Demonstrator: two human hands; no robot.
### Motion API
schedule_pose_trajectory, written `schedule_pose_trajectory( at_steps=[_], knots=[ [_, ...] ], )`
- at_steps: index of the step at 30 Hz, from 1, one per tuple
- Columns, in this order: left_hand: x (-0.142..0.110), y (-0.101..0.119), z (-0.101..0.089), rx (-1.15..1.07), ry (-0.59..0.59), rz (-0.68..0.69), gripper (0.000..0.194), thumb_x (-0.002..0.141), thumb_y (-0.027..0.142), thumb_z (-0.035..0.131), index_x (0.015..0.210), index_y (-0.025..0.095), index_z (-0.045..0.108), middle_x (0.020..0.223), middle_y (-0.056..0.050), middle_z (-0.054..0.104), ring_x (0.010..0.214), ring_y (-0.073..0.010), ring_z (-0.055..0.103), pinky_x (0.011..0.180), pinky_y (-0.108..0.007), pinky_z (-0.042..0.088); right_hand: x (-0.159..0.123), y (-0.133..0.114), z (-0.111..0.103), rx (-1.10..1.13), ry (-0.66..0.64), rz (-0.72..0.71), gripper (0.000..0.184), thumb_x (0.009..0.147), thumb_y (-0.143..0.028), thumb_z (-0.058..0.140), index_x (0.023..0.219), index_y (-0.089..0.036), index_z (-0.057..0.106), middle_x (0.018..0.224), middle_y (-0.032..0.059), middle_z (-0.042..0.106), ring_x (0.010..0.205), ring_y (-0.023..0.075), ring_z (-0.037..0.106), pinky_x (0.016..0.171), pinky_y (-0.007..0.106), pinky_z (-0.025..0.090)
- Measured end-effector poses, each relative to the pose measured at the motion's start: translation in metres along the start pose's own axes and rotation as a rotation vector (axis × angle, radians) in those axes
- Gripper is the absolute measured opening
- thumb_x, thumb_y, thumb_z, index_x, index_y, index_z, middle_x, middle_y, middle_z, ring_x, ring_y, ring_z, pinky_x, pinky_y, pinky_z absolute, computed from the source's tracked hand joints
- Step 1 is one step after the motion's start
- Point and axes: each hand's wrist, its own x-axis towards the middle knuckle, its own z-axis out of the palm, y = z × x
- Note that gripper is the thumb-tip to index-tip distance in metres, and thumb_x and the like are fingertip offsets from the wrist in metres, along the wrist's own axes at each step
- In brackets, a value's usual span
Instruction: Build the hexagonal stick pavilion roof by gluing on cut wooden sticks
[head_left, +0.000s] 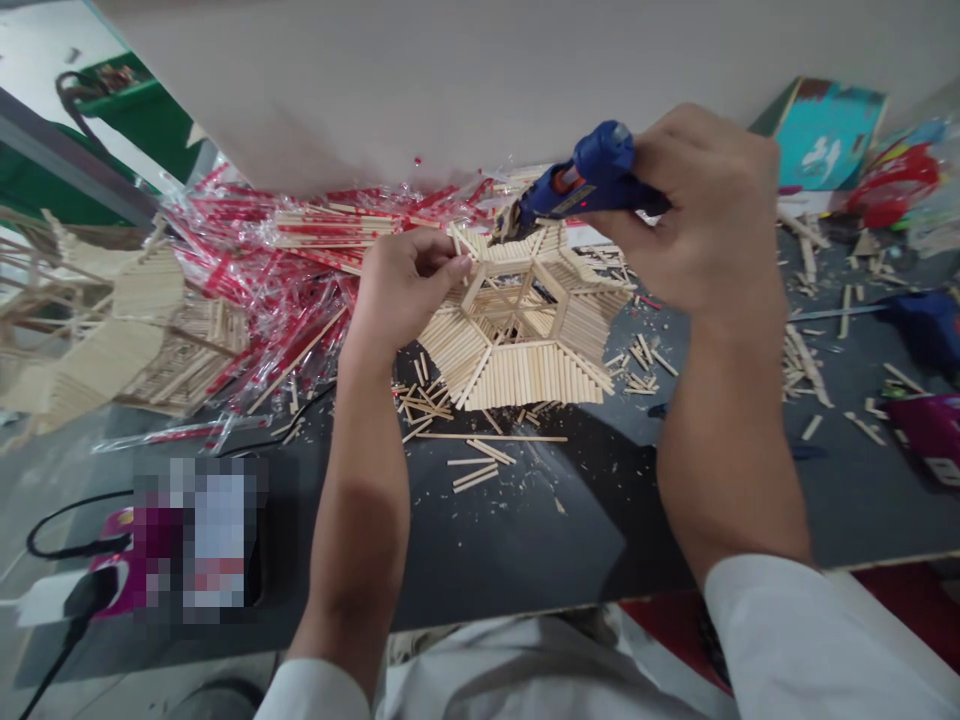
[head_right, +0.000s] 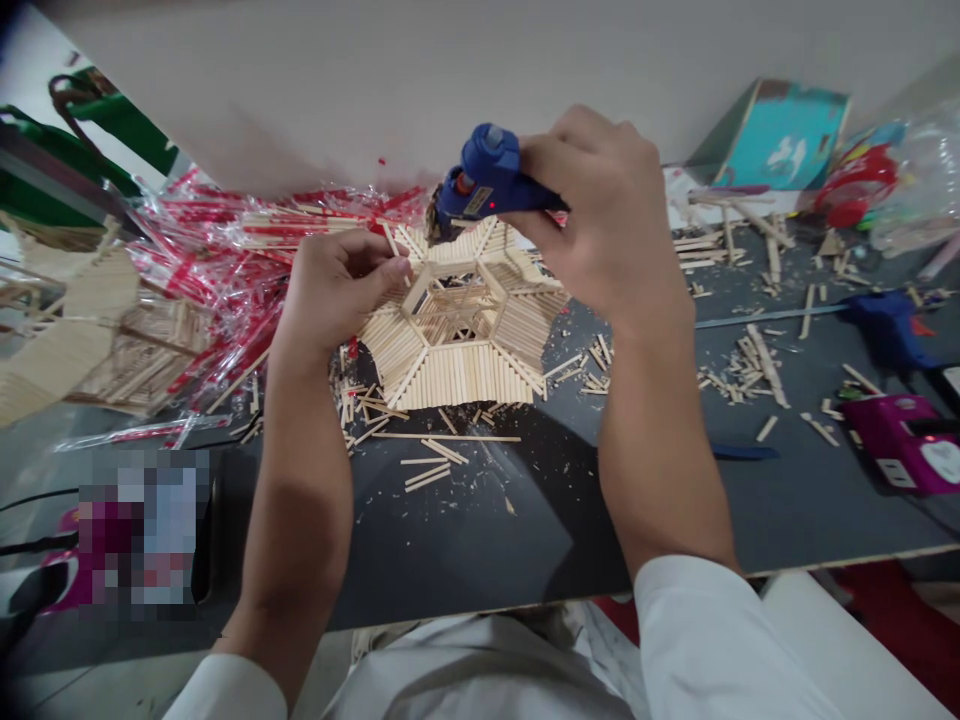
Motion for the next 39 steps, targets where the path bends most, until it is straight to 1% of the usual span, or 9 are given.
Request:
schedule_pose_trajectory(
  at_steps=[4,9,14,18,21,24,29,35,39],
  knots=[
    [0.0,0.001,0.0,-0.012,-0.007,-0.013,0.007,0.085,0.026,0.079,0.084,0.019,0.076,0.076,-0.002,0.07,0.072,-0.014,0.062,0.062,-0.026,0.049,-0.001,0.001,-0.003,0.027,-0.079,-0.046,0.045,0.105,-0.065,0.057,0.114,-0.025,0.076,0.097,0.0079,0.073,0.09,0.0256,0.07,0.073,0.037,0.045],
    [0.0,0.003,0.0,-0.03,-0.012,-0.037,0.009,0.083,0.026,0.08,0.082,0.019,0.074,0.076,-0.002,0.07,0.07,-0.0137,0.061,0.06,-0.026,0.048,-0.002,0.003,0.003,-0.017,-0.175,-0.087,0.029,0.104,-0.05,0.066,0.118,-0.026,0.074,0.105,0.0091,0.075,0.098,0.0296,0.072,0.077,0.041,0.046],
    [-0.001,0.003,0.0,-0.028,-0.015,-0.02,0.008,0.085,0.026,0.079,0.084,0.019,0.077,0.075,-0.002,0.07,0.07,-0.0135,0.061,0.061,-0.026,0.048,-0.001,-0.002,0.004,-0.056,-0.208,-0.063,0.024,0.102,-0.044,0.069,0.12,-0.027,0.072,0.109,0.0091,0.076,0.104,0.0304,0.072,0.08,0.043,0.047],
    [0.0,0.003,-0.001,-0.031,-0.022,-0.013,0.005,0.085,0.023,0.078,0.085,0.018,0.078,0.075,-0.002,0.071,0.072,-0.0143,0.064,0.063,-0.026,0.05,0.0,-0.006,0.001,-0.056,-0.116,-0.052,0.024,0.104,-0.048,0.067,0.117,-0.028,0.072,0.11,0.007,0.076,0.108,0.0296,0.073,0.084,0.042,0.049],
    [0.001,0.002,0.0,-0.047,-0.011,-0.021,0.003,0.084,0.022,0.077,0.084,0.019,0.078,0.075,-0.003,0.072,0.073,-0.0152,0.066,0.066,-0.027,0.052,0.0,-0.004,0.0,-0.017,0.011,-0.019,0.032,0.104,-0.057,0.064,0.112,-0.027,0.074,0.104,0.0063,0.075,0.1,0.0278,0.073,0.081,0.04,0.048],
    [0.001,0.001,0.001,-0.033,-0.001,-0.027,0.003,0.083,0.022,0.078,0.082,0.019,0.077,0.075,-0.002,0.071,0.072,-0.0145,0.065,0.064,-0.026,0.051,0.001,-0.001,-0.003,0.05,0.049,-0.03,0.038,0.102,-0.062,0.066,0.108,-0.025,0.076,0.097,0.007,0.074,0.091,0.025,0.071,0.075,0.037,0.046],
    [0.0,0.0,0.001,-0.063,-0.007,-0.024,0.004,0.084,0.02,0.08,0.083,0.018,0.077,0.075,-0.001,0.071,0.069,-0.0122,0.061,0.064,-0.025,0.05,-0.001,0.001,-0.008,0.082,-0.056,-0.066,0.037,0.105,-0.059,0.062,0.103,-0.024,0.075,0.097,0.0083,0.075,0.087,0.0243,0.07,0.073,0.037,0.043],
    [0.0,-0.001,0.001,-0.085,-0.009,-0.016,0.004,0.084,0.02,0.08,0.083,0.018,0.077,0.073,-0.001,0.07,0.067,-0.0117,0.061,0.063,-0.025,0.048,0.001,0.0,-0.004,0.068,-0.2,-0.02,0.023,0.102,-0.048,0.065,0.1,-0.026,0.071,0.099,0.0099,0.076,0.088,0.0272,0.069,0.075,0.039,0.043],
    [0.001,0.0,0.001,-0.097,-0.011,-0.027,0.004,0.083,0.019,0.081,0.084,0.017,0.077,0.075,-0.003,0.072,0.07,-0.0128,0.063,0.062,-0.024,0.048,0.002,-0.002,0.002,0.043,-0.217,0.011,0.02,0.1,-0.045,0.065,0.104,-0.028,0.071,0.103,0.0124,0.077,0.091,0.0305,0.068,0.076,0.041,0.041]
  ],
)
